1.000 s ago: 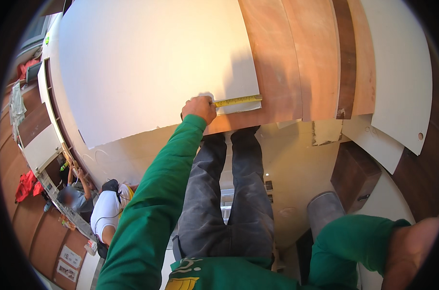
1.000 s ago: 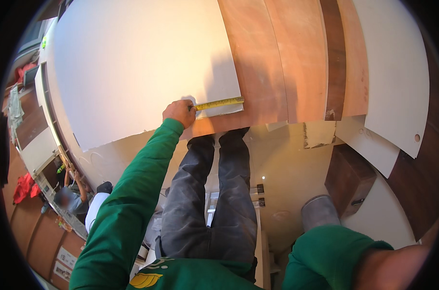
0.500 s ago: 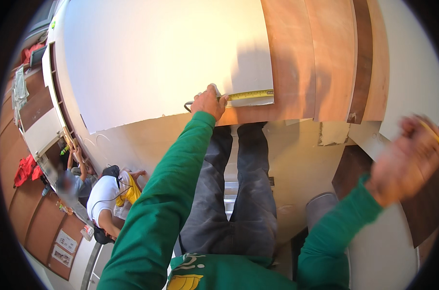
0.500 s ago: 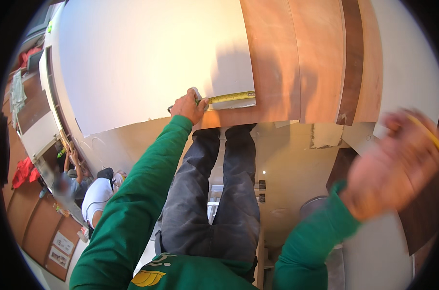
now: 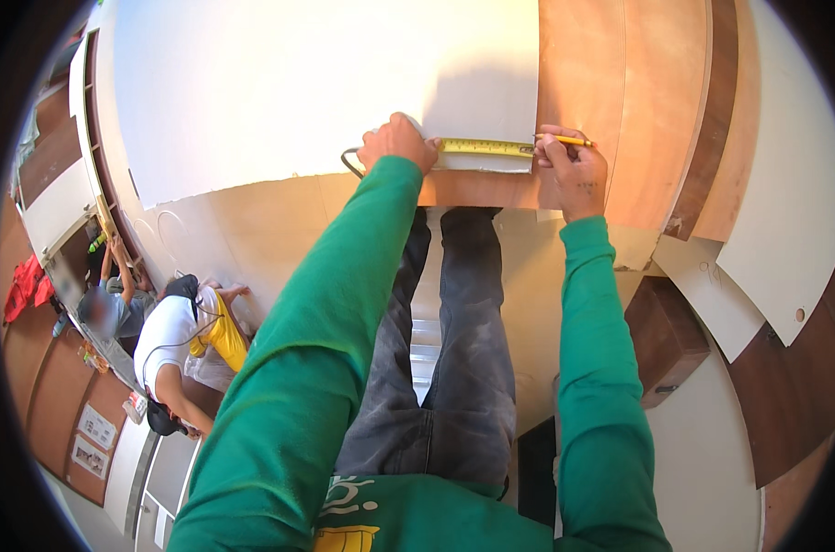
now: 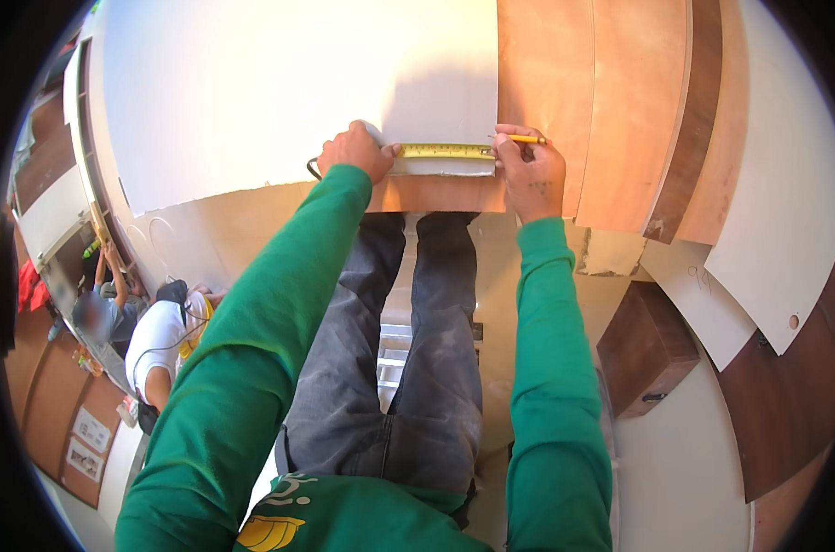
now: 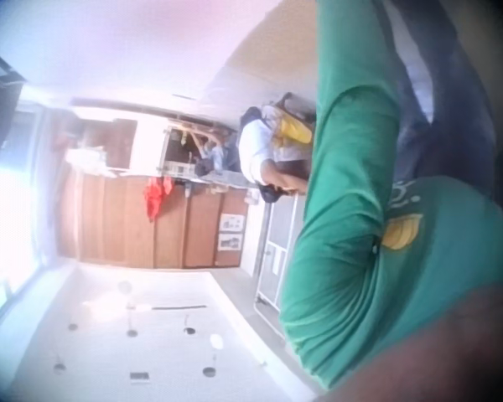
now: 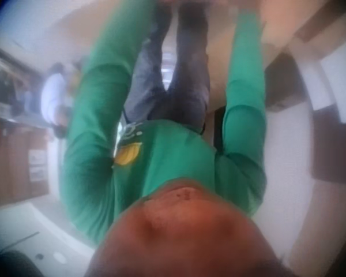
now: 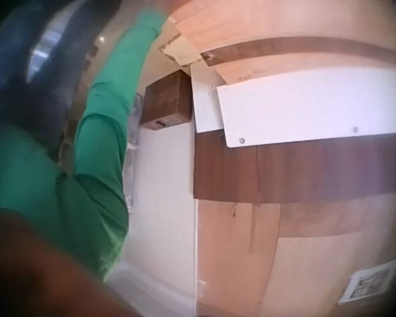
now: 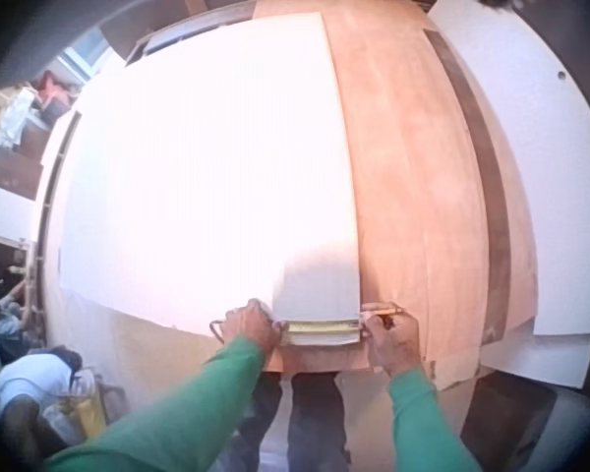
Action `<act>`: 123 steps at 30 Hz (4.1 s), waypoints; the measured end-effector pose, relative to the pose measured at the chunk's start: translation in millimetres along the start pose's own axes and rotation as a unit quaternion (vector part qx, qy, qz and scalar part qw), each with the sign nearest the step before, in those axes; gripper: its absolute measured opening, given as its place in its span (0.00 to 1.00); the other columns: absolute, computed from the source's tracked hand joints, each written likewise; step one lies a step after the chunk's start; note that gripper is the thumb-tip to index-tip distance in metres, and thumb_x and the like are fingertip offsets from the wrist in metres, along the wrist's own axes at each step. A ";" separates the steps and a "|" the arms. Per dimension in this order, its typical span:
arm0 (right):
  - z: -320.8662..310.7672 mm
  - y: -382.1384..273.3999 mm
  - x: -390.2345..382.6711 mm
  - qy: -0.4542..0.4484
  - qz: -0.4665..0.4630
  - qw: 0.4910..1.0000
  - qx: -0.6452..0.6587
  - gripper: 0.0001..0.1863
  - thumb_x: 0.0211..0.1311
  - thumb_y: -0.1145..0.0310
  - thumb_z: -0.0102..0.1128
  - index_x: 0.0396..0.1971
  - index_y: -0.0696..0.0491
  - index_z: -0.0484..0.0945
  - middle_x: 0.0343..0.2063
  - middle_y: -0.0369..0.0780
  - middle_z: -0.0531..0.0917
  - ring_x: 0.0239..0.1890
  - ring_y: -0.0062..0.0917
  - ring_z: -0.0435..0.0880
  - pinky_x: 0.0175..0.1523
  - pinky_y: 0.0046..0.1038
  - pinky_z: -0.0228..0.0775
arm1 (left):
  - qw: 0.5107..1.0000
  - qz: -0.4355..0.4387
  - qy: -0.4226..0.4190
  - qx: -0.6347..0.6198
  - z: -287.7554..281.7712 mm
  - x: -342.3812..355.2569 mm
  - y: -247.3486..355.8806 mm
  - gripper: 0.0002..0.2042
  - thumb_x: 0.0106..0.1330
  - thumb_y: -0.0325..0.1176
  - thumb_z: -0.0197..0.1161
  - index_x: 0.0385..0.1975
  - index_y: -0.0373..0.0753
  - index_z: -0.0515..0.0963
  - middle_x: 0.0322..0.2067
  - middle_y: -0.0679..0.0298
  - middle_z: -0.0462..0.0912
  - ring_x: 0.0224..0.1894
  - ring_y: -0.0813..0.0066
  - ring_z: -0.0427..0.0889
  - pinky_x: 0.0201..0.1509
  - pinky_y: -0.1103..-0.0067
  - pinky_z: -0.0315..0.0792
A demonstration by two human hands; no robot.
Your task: The person measures and marks a large white wood panel using a tape measure and pencil. They then use a straight edge and a utility knife to cut the panel along the marked line. Finally, the person snaps the panel apart and cleans the cut edge.
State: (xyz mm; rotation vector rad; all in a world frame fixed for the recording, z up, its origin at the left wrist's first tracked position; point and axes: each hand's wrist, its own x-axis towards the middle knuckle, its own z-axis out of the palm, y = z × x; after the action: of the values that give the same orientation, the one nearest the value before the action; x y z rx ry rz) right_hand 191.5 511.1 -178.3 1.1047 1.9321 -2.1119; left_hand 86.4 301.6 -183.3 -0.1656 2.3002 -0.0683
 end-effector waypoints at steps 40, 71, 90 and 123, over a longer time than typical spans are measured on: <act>2.5 40.4 42.3 -0.112 -0.055 0.963 -0.239 0.14 0.52 0.59 0.68 0.37 0.50 0.88 0.26 0.34 0.83 0.29 0.18 0.78 0.36 0.23 0.71 | 0.994 0.048 -0.097 -0.011 -48.6 13.3 11.4 0.26 0.54 0.52 0.73 0.47 0.38 0.85 0.50 0.59 0.85 0.52 0.64 0.83 0.57 0.70 0.77; 9.7 44.3 36.4 -0.092 -0.085 0.954 -0.273 0.13 0.54 0.60 0.64 0.37 0.49 0.87 0.28 0.38 0.87 0.31 0.20 0.84 0.42 0.24 0.76 | 0.993 0.061 -0.093 -0.043 -21.8 45.6 5.8 0.26 0.48 0.48 0.77 0.44 0.38 0.86 0.46 0.58 0.86 0.46 0.64 0.84 0.54 0.72 0.74; 7.2 39.0 38.1 -0.120 -0.075 0.946 -0.291 0.12 0.57 0.60 0.64 0.38 0.49 0.87 0.28 0.38 0.87 0.34 0.21 0.85 0.43 0.25 0.77 | 0.996 0.031 -0.080 -0.024 -10.4 60.2 7.0 0.25 0.47 0.48 0.77 0.43 0.39 0.87 0.44 0.58 0.87 0.44 0.65 0.84 0.52 0.73 0.75; 17.6 46.0 16.4 -0.051 -0.084 0.968 -0.229 0.09 0.60 0.68 0.66 0.39 0.54 0.85 0.31 0.38 0.87 0.32 0.19 0.84 0.41 0.23 0.77 | 0.995 0.028 -0.097 -0.016 -15.0 62.5 11.9 0.26 0.47 0.47 0.80 0.43 0.36 0.86 0.43 0.57 0.87 0.43 0.64 0.85 0.52 0.72 0.75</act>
State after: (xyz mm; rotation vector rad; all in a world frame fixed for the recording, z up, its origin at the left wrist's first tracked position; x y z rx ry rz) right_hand 194.7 492.6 -226.7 0.7499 2.3616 -1.6126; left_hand 32.6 304.5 -220.4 -0.1183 2.1113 0.0137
